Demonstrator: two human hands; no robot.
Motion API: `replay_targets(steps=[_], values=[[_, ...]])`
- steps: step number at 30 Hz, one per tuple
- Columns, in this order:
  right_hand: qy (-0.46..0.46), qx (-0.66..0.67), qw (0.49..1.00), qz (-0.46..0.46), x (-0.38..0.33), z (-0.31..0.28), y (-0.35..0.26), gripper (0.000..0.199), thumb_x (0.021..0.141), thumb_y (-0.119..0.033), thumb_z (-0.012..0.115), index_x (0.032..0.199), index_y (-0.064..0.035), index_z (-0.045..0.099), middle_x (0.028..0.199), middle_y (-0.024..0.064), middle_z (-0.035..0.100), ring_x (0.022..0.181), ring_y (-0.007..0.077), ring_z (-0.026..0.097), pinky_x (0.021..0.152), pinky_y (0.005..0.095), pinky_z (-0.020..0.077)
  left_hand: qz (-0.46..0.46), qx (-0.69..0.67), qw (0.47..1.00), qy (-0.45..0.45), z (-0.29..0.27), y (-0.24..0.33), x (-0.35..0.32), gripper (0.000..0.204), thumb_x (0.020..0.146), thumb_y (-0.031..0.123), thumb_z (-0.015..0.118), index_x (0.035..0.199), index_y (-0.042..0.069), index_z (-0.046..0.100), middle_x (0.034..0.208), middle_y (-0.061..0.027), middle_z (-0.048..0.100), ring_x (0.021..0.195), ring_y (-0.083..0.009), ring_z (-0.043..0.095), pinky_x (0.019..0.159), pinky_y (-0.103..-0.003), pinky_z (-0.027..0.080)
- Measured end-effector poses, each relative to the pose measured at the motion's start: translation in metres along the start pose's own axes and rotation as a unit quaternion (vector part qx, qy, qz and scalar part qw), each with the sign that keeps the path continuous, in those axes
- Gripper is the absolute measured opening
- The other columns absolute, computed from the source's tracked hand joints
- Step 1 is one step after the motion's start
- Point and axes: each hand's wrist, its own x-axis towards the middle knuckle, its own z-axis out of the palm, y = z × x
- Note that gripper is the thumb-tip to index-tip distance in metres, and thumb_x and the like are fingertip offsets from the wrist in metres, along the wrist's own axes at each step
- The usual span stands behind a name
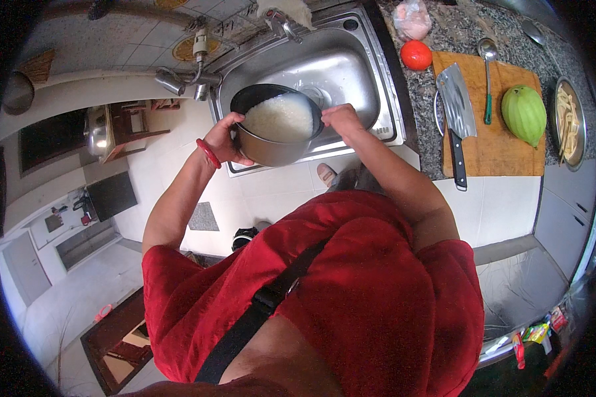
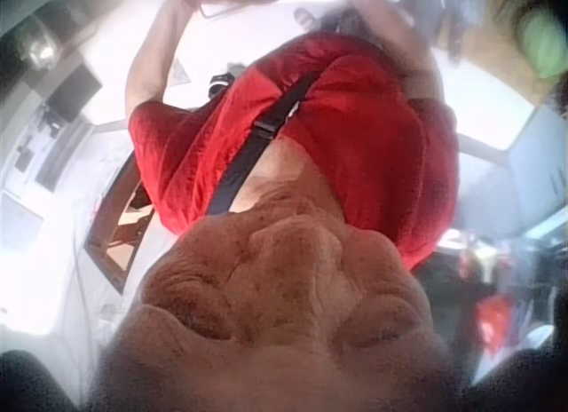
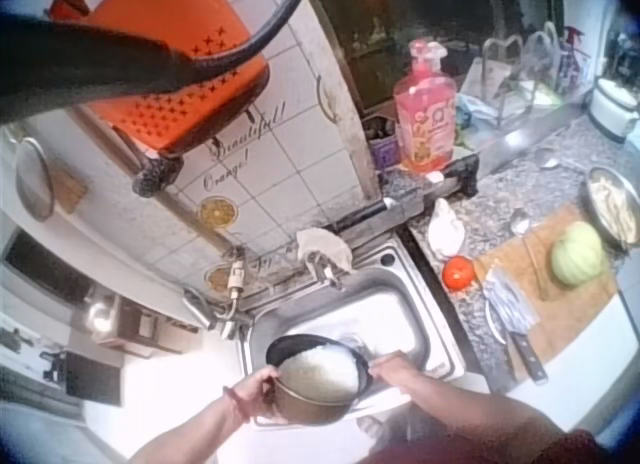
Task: The person scoops rice from a large container into a pot using a cup, washes the rice in a sink by hand, drains the water, and places the pot into a rice cooker, plugging it in to start the process.
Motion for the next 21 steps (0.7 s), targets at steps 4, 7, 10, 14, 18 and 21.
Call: replay_targets(steps=[4,7,10,14,18,21], values=[[-0.003,-0.012,1.000,0.005,0.001,0.000,0.004,0.022,0.065,0.000,0.061,0.086,0.0063,0.063,0.072,0.0090,0.062,0.064,0.0150,0.055,0.064,0.0243,0.0434,0.002,0.002,1.000,-0.001,0.006,0.001,-0.007,0.078,0.064,0.044,0.059,0.129,0.014,0.029,0.128,-0.0124,0.032,0.110,-0.0331,0.040,0.074,-0.055,0.043],[-0.007,-0.008,1.000,0.002,0.003,0.001,0.009,0.023,0.064,0.000,0.061,0.086,0.0065,0.063,0.071,0.0089,0.061,0.063,0.0150,0.054,0.065,0.0242,0.0431,-0.001,0.002,1.000,-0.015,0.008,0.001,-0.011,0.080,0.064,0.044,0.060,0.130,0.014,0.027,0.128,-0.0126,0.031,0.110,-0.0335,0.040,0.075,-0.055,0.043],[-0.009,-0.007,1.000,0.002,0.002,0.003,0.010,0.023,0.065,0.000,0.061,0.086,0.0067,0.063,0.070,0.0090,0.061,0.063,0.0150,0.054,0.064,0.0246,0.0432,0.003,0.021,1.000,-0.016,0.004,0.000,-0.010,0.082,0.063,0.044,0.060,0.131,0.014,0.026,0.130,-0.0132,0.030,0.112,-0.0337,0.039,0.076,-0.055,0.042],[-0.012,-0.001,1.000,0.004,0.000,0.004,0.010,0.021,0.065,0.000,0.061,0.085,0.0069,0.063,0.070,0.0095,0.061,0.062,0.0152,0.054,0.062,0.0255,0.0437,-0.008,0.021,1.000,-0.008,0.003,0.000,-0.009,0.083,0.063,0.044,0.061,0.131,0.014,0.026,0.132,-0.0140,0.029,0.113,-0.0343,0.039,0.077,-0.056,0.042],[-0.010,-0.005,1.000,0.010,0.000,0.006,0.011,0.019,0.066,0.001,0.061,0.084,0.0065,0.063,0.071,0.0096,0.061,0.062,0.0154,0.055,0.061,0.0260,0.0439,-0.009,0.031,0.999,-0.002,0.003,0.001,-0.012,0.083,0.063,0.044,0.061,0.131,0.013,0.026,0.132,-0.0145,0.029,0.113,-0.0349,0.039,0.078,-0.057,0.041],[-0.012,0.003,1.000,0.014,-0.001,0.007,0.010,0.018,0.066,0.001,0.061,0.083,0.0059,0.063,0.071,0.0095,0.061,0.062,0.0156,0.054,0.062,0.0261,0.0437,-0.005,0.039,0.999,0.004,0.005,0.002,-0.014,0.083,0.062,0.043,0.061,0.131,0.013,0.026,0.131,-0.0150,0.030,0.113,-0.0356,0.039,0.079,-0.057,0.041]])
